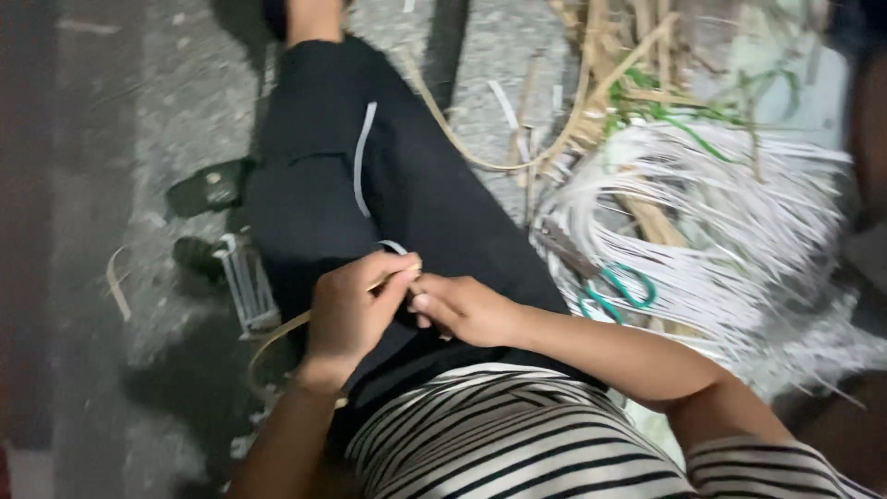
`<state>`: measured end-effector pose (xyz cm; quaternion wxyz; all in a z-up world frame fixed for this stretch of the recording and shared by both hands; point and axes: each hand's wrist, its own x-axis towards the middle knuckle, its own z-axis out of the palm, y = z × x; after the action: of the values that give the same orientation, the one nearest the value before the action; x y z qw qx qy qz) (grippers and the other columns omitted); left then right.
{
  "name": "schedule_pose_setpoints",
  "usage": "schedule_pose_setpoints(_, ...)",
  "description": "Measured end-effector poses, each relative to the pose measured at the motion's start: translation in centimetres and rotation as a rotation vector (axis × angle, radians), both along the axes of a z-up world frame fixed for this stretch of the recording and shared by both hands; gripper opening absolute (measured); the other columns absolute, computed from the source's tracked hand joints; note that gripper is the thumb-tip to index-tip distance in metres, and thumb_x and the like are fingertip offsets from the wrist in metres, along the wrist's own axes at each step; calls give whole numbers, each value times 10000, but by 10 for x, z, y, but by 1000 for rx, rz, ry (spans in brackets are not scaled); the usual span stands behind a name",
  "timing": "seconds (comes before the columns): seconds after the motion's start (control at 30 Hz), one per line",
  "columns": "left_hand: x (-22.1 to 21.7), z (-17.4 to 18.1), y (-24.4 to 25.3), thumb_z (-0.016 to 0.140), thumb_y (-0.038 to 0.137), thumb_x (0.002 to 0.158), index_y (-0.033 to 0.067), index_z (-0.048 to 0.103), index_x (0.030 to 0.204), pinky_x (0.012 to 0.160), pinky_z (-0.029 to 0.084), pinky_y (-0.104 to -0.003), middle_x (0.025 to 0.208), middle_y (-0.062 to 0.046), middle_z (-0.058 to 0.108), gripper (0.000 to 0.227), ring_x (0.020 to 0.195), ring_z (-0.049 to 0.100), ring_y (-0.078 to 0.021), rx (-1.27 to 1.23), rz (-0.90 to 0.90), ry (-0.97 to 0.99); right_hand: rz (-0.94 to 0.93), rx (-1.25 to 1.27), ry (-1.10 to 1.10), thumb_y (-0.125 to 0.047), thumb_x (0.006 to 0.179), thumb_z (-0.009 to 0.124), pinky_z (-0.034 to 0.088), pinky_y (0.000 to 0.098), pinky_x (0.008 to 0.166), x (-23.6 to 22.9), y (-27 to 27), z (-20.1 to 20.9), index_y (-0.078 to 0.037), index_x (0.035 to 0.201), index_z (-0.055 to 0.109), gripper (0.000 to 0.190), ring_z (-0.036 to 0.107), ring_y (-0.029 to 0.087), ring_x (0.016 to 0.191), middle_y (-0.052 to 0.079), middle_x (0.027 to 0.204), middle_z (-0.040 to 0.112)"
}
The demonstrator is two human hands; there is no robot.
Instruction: Hand-weaving or assembling a small structure using bamboo and plastic strips.
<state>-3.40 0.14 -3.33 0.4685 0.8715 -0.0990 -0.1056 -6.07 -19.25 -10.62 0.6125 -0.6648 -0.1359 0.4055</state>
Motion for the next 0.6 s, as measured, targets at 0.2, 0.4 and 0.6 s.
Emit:
schedule_pose_setpoints(0.2,0,-12,1,736,110,943,62,716,1054,708,590,-287,941,-80,775,122,834,769,-187,85,8,-172,-414,-466,-297,-148,982,660,603,333,786,25,-113,-25,-98,1136,705,168,742,229,929,91,1039,732)
schedule_pose_setpoints(0.4,5,-17,2,744,108,926,63,680,1086,641,555,-300,918,-70,751,178,721,713,-183,137,-37,-212,-232,-1084,-842,-173,937,682,540,472,763,25,-235,-100,-104,1139,717,216,678,378,915,149,1019,668)
schedule_pose_setpoints(0.6,6,-10,2,762,111,901,69,707,1042,587,522,-330,827,-73,735,157,645,686,-205,172,-8,-161,101,-1174,-650,-251,918,670,536,459,842,40,-256,-104,-135,1124,712,240,683,353,984,147,1038,702)
